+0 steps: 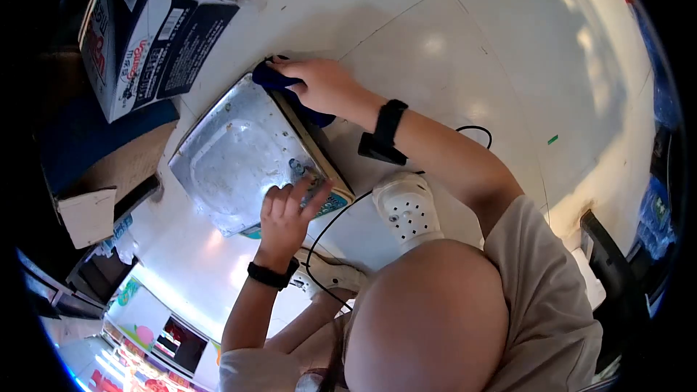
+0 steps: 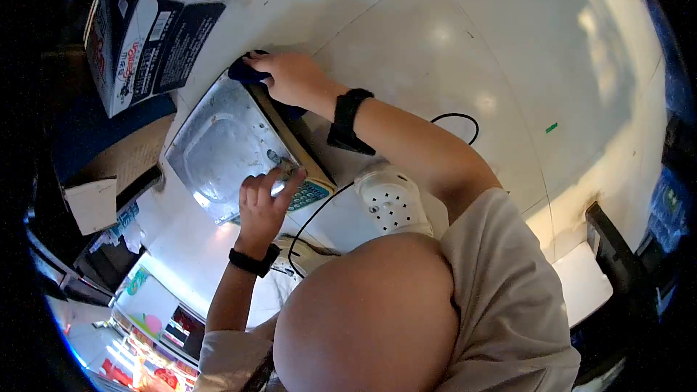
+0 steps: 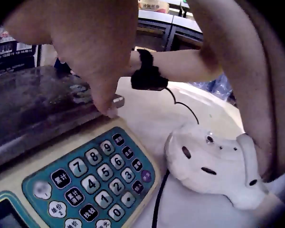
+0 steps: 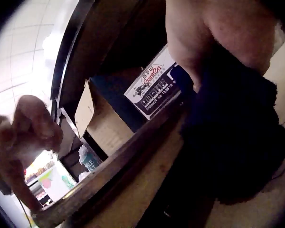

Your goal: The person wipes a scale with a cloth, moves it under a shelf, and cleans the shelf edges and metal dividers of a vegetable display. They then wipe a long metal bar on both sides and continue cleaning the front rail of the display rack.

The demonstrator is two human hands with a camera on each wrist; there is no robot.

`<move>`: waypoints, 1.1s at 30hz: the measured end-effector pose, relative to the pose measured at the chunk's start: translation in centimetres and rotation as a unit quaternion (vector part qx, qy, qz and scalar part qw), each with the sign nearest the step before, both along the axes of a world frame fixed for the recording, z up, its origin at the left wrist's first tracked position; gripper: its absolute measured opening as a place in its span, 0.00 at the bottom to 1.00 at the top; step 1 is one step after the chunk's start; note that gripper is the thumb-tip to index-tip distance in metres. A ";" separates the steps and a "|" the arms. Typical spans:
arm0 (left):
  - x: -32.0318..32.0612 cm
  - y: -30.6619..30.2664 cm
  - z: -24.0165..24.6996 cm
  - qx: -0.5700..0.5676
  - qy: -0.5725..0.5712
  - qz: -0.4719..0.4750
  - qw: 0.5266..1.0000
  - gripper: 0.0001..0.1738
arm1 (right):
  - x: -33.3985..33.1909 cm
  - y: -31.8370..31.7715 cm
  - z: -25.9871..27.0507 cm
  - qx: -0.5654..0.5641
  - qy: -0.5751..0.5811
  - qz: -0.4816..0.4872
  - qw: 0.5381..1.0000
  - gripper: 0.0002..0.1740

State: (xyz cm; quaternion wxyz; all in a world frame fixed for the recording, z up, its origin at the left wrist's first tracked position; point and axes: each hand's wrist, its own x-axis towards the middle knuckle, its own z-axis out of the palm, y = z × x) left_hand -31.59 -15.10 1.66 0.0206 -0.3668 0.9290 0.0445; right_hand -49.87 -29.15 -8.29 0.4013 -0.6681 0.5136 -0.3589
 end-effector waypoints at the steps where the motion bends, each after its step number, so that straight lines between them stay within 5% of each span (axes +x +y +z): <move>1: 0.2 0.1 -0.6 -0.027 0.008 0.023 0.999 0.29 | 0.4 0.4 -0.1 -0.013 -0.017 -0.009 1.000 0.22; 7: 0.7 1.6 -2.0 -0.081 0.057 0.091 0.991 0.23 | -2.8 6.3 2.1 0.057 0.095 0.139 0.984 0.26; 10: 0.8 2.5 -2.4 -0.088 0.070 0.125 0.986 0.33 | -3.9 9.2 3.1 0.039 0.166 0.216 0.961 0.27; 15: 0.9 3.3 -2.4 -0.070 0.092 0.168 0.979 0.34 | -5.5 11.4 4.0 0.000 0.255 0.365 0.895 0.25; 18: 2.5 3.9 -1.3 -0.040 0.111 0.198 0.973 0.30 | -6.9 10.4 3.7 0.013 0.231 0.360 0.904 0.26; 25: 12.9 3.3 7.2 -0.023 0.049 0.166 0.985 0.12 | -8.7 5.5 8.9 0.066 0.077 0.076 0.992 0.30; 30: 18.6 3.9 12.8 0.041 -0.106 0.105 0.988 0.07 | -3.4 1.4 10.9 -0.124 0.130 0.067 0.981 0.30; 33: 21.1 4.2 14.4 0.071 -0.151 0.149 0.975 0.06 | 2.6 -1.3 10.2 -0.206 0.161 0.080 0.962 0.28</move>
